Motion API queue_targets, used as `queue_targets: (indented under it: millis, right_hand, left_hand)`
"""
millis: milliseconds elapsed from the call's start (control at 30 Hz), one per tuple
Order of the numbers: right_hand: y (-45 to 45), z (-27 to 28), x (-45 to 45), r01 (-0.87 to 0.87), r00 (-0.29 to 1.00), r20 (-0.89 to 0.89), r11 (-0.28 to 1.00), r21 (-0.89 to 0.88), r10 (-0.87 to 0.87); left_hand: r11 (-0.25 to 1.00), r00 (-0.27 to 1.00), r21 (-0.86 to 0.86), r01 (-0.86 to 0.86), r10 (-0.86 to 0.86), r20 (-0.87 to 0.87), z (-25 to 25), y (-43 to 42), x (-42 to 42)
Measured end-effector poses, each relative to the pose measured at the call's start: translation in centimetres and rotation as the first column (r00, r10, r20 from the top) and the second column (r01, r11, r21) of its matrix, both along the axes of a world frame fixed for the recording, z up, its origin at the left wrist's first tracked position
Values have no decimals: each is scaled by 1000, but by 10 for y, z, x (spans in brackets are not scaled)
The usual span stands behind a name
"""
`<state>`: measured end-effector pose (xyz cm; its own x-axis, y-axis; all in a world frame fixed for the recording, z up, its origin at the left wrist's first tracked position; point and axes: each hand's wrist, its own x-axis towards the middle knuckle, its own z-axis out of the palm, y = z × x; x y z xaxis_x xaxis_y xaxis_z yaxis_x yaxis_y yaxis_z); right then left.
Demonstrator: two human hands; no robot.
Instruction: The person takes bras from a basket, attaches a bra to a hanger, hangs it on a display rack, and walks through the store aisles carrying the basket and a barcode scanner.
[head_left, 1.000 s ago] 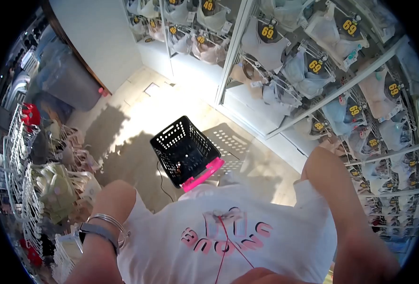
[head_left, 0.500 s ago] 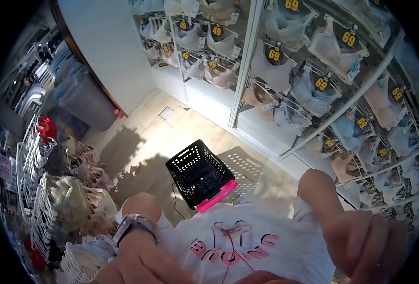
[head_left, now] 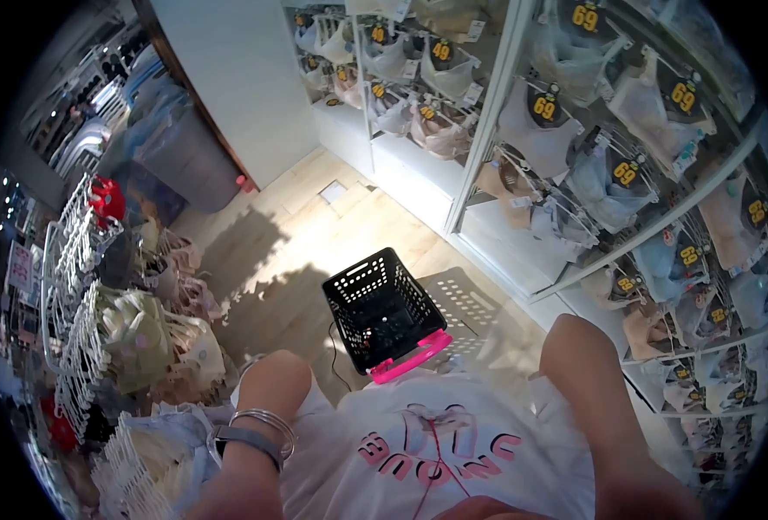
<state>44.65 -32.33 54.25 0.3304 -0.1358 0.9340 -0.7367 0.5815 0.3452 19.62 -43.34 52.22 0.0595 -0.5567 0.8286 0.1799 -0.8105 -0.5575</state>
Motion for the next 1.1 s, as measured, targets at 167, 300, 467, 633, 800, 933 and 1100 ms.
queue_targets:
  millis: [167, 300, 467, 633, 800, 933, 1100]
  right_hand:
    - [25, -15, -38, 279, 956, -149, 941, 193, -253]
    - [57, -85, -73, 424, 811, -462, 905, 41, -359]
    - [85, -259, -121, 663, 265, 957, 742, -94, -116]
    - [75, -463, -125, 604, -384, 912, 708, 365, -143]
    - [65, -487, -112, 500, -472, 806, 644, 579, -358]
    - [68, -498, -108, 592, -297, 873, 642, 487, -387]
    - [73, -494, -117, 666, -243, 886, 597, 448, -394]
  left_hand:
    - [695, 623, -101, -712, 691, 367, -123, 0, -66]
    - [-240, 109, -952, -193, 958, -264, -254, 12, -105]
    - [-20, 23, -797, 604, 1000, -8, -477, -44, -100]
    - [-435, 259, -572, 695, 894, -365, -581, -53, -102]
    - [-716, 430, -437, 544, 686, -588, -651, -6, -121]
    - [-836, 602, -154, 526, 494, -627, -691, 40, -147]
    - [-829, 546, 5, 560, 365, -754, -729, 79, -185]
